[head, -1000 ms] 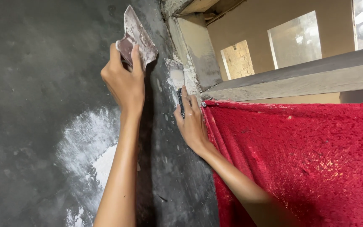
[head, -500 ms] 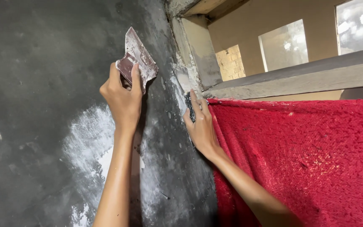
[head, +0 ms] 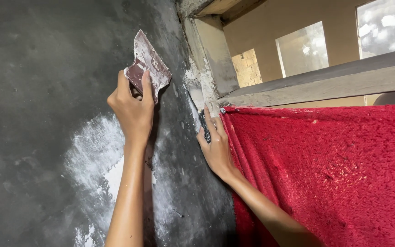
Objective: The person scoops plaster from a bucket using putty knives and applies it along a wall corner, repeatedly spreading and smoothing the compound.
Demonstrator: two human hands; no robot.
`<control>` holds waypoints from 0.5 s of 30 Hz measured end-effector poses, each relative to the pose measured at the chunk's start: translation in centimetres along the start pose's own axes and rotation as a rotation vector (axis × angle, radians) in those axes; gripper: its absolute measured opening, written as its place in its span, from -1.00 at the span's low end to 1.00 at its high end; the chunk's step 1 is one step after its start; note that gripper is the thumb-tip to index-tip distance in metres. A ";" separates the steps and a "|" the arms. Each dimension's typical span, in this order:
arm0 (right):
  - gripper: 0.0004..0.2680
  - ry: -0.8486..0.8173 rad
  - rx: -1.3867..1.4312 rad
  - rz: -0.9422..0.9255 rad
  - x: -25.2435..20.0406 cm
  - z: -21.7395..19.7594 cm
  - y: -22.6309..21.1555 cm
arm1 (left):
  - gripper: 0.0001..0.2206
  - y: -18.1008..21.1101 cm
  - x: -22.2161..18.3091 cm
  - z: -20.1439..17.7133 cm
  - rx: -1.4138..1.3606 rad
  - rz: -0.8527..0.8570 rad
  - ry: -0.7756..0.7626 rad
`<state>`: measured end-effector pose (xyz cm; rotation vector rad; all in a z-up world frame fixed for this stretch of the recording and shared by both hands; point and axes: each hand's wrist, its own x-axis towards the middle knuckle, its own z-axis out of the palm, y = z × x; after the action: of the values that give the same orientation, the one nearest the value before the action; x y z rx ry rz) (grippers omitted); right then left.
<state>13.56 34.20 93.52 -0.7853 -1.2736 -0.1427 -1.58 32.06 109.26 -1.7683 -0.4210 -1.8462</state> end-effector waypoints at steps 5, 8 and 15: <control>-0.54 0.040 0.035 -0.044 0.4 0.8 0.1 | -0.76 0.1 -0.1 -0.3 0.032 0.006 0.007; -0.54 0.059 0.029 -0.043 0.2 1.2 0.6 | -0.81 0.2 -0.2 -0.3 0.026 0.001 -0.005; -0.55 0.091 0.004 -0.099 1.2 1.6 1.4 | -0.85 0.4 -0.3 -0.3 0.019 0.014 -0.001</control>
<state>13.37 36.55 94.08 -0.7052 -1.2266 -0.2525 -1.59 31.61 108.87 -1.7552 -0.4245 -1.8256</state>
